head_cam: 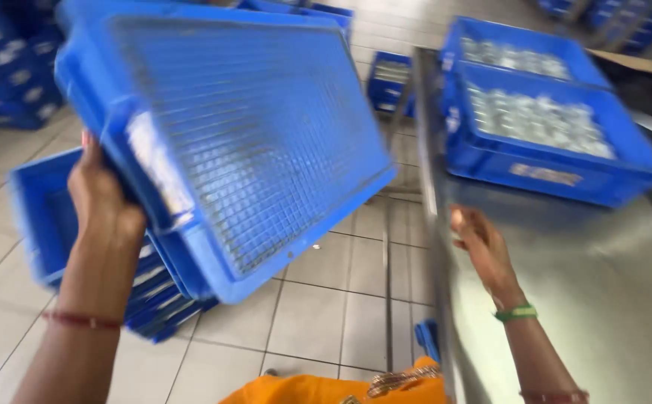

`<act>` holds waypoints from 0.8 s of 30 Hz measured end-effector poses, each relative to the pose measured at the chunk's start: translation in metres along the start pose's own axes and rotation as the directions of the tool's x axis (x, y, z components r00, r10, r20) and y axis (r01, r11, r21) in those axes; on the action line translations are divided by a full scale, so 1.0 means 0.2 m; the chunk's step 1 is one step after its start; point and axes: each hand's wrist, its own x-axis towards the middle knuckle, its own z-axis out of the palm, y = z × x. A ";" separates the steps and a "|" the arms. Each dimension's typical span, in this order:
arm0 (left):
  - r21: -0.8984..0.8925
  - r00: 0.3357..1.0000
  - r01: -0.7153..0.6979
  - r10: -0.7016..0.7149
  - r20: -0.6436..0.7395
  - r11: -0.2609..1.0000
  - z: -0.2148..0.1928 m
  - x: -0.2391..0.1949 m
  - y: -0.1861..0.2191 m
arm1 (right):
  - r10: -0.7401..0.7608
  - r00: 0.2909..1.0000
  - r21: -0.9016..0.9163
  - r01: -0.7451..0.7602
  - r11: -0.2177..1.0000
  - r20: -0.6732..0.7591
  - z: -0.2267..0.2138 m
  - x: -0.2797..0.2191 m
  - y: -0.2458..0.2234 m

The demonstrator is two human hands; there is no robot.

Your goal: Packaging small cylindrical metal parts into plastic bags and placing them into blue storage crates.

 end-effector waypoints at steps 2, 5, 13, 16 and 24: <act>-0.138 0.989 0.137 -0.128 0.068 0.981 -0.12 -0.01 -0.23 | 0.135 0.989 0.369 -0.145 0.918 0.052 -0.11 0.01 -0.04; -0.040 0.903 0.429 -0.429 0.003 0.903 -0.23 -0.14 -0.62 | 0.188 0.974 0.579 -0.226 0.783 0.127 -0.16 -0.06 -0.23; 0.440 0.773 0.422 -0.568 0.282 0.793 -1.42 0.33 -1.91 | 0.221 0.975 0.645 -0.156 0.748 -0.020 -0.30 -0.42 -0.15; 0.618 0.684 0.211 -0.566 0.460 0.758 -1.32 0.43 -1.97 | 0.265 0.963 0.733 -0.147 0.664 -0.047 -0.31 -0.48 -0.17; 0.648 0.340 -0.387 -0.552 0.761 0.656 -0.96 0.36 -2.00 | 0.256 0.962 0.734 -0.109 0.670 -0.091 -0.59 -0.63 -0.05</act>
